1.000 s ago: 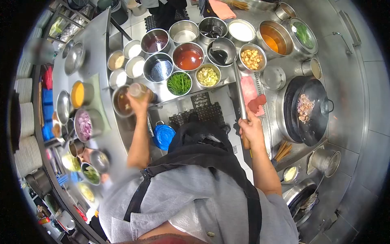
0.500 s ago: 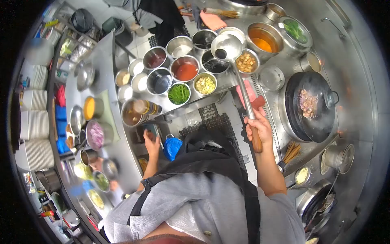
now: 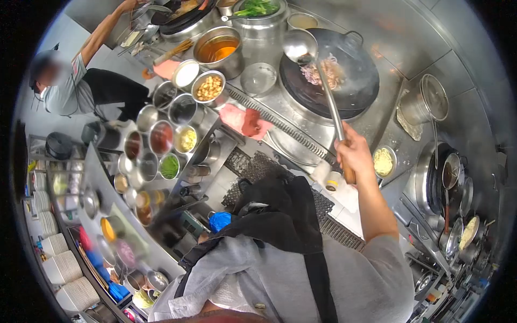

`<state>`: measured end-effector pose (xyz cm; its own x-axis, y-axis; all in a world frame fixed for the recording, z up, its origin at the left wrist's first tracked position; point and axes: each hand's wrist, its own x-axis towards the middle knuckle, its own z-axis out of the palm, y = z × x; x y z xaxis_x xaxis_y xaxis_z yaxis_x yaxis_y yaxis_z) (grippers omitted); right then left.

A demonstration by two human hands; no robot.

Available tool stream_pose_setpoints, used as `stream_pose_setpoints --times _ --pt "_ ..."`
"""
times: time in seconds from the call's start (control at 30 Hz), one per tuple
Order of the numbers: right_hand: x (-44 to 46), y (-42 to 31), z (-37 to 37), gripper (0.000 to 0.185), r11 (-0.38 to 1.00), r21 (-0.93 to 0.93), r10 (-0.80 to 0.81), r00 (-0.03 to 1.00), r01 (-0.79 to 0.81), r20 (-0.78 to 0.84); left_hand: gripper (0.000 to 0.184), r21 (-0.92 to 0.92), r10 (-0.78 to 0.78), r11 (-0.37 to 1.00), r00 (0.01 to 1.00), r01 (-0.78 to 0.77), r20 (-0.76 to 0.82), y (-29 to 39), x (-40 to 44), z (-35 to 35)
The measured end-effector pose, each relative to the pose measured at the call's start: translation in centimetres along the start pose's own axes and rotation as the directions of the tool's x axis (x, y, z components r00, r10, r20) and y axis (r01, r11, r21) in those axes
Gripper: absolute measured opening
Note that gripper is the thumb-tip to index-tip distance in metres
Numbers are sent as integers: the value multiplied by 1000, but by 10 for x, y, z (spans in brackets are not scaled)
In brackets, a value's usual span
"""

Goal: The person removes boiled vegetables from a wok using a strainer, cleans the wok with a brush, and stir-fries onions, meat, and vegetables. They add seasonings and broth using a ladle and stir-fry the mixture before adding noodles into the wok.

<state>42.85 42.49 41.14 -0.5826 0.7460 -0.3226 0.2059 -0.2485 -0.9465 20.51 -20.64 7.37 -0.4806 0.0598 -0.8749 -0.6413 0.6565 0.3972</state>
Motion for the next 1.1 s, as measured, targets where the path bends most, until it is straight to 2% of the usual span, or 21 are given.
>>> stream_pose_setpoints --times 0.03,0.07,0.1,0.13,0.17,0.2,0.23,0.27,0.33,0.37,0.4,0.43,0.47,0.53,0.63,0.73,0.8,0.9,0.93,1.0,1.1 --pt "10 8 -18 65 933 -360 -41 998 20 -51 29 -264 -4 964 998 19 60 15 9 4" --pt "17 13 -32 66 740 -672 -98 992 18 -82 25 -370 16 929 997 15 81 29 18 13" --pt "19 15 -40 66 573 -816 -217 974 77 -60 33 -212 130 966 987 -149 -98 42 28 25" --pt "23 27 -51 66 571 -817 -219 974 83 -53 39 -36 225 972 960 -234 -169 66 24 37" --pt "30 47 -64 65 439 -886 -383 923 149 -35 45 147 326 943 919 -299 -221 91 12 48" --pt "34 64 -73 64 291 -938 -535 845 191 6 52 80 357 934 919 -349 -165 99 16 54" --pt "35 73 -76 63 312 -944 -507 859 110 -68 59 7 392 919 913 -394 -113 104 20 59" --pt "32 78 -72 63 305 -944 -513 857 125 -52 59 -7 391 919 912 -395 -124 111 14 64" --pt "22 89 -54 63 453 -868 -530 844 203 -80 62 101 420 906 904 -411 -85 114 -10 70" --pt "8 81 -30 63 516 -836 -481 871 185 -104 62 70 404 915 907 -398 -119 103 -10 66" --pt "-5 72 -3 61 630 -761 -403 903 156 -148 63 162 371 921 924 -355 -88 85 -1 64" --pt "-8 82 15 61 917 -355 -242 961 182 -134 64 239 320 925 945 -296 -70 61 2 56" --pt "-11 85 42 59 948 -204 -268 958 243 -106 64 263 232 941 972 -215 -36 40 -1 47" --pt "-30 69 97 57 974 30 -226 968 224 107 63 381 168 916 981 -122 -91 7 -19 25" --pt "-41 59 175 56 991 -45 -102 938 123 330 62 368 87 930 979 -14 -182 -33 -51 -9" --pt "-44 63 258 53 994 -52 -42 797 92 602 59 254 68 967 963 0 -260 -70 -71 -31" --pt "-48 68 313 57 969 -163 -31 742 188 670 58 216 41 976 960 20 -276 -93 -72 -38" --pt "-48 76 377 61 826 -364 -28 676 431 737 57 150 6 988 952 42 -306 -117 -74 -39" --pt "-48 78 393 61 822 -365 -21 665 436 747 57 135 -4 990 951 48 -309 -129 -70 -37" --pt "-54 82 420 63 707 -497 46 669 503 742 57 30 -29 999 954 40 -298 -134 -72 -30" --pt "-54 94 438 65 647 -528 63 652 550 756 60 12 -44 999 963 49 -267 -145 -70 -19"
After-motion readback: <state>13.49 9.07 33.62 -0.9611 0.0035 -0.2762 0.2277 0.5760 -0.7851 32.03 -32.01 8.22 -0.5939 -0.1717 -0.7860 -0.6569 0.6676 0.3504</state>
